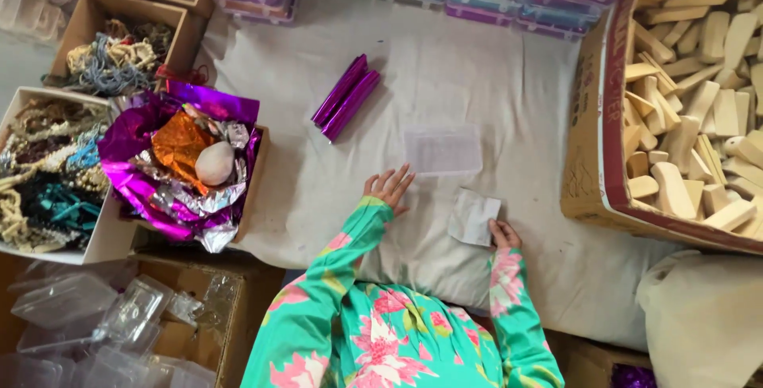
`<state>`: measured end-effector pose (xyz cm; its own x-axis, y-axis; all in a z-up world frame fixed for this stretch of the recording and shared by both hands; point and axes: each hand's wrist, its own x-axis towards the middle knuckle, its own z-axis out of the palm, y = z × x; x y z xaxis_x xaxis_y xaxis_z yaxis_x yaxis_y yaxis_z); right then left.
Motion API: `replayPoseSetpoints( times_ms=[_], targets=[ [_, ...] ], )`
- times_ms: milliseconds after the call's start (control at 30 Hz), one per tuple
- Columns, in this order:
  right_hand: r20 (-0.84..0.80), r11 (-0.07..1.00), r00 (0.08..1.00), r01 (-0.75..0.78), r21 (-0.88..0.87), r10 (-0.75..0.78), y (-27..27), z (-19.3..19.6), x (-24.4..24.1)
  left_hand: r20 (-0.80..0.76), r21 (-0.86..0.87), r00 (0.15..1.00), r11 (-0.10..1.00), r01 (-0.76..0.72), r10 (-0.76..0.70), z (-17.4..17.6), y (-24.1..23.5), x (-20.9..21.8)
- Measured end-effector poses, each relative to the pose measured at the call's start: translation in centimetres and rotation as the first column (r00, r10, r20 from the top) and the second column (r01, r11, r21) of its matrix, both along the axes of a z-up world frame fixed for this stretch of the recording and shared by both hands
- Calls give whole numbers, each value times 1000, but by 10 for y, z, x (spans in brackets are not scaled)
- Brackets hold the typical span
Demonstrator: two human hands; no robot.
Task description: The person wipes two small wooden blocks with a white cloth on a table. They then wrap the blocks in a sheet of purple foil, roll the package, and place it into a clear plastic container. Finally, the person wipes the container with the cloth.
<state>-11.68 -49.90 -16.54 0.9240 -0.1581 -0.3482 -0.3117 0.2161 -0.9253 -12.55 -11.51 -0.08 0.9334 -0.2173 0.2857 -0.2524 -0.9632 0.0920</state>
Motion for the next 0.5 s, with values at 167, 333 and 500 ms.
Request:
replayPoseSetpoints(
  times_ms=[167,333,500],
  targets=[
    [-114,1000,993,3,-7,-4,11,26,-6,-79,-160,997,987,-7,-6,-26,-23,8],
    [-84,999,996,-10,43,14,14,33,-8,-62,-173,998,984,-29,19,-43,-45,42],
    [-54,996,997,-48,70,52,20,43,-10,-5,-278,1000,960,-15,15,-52,-33,63]
  ],
)
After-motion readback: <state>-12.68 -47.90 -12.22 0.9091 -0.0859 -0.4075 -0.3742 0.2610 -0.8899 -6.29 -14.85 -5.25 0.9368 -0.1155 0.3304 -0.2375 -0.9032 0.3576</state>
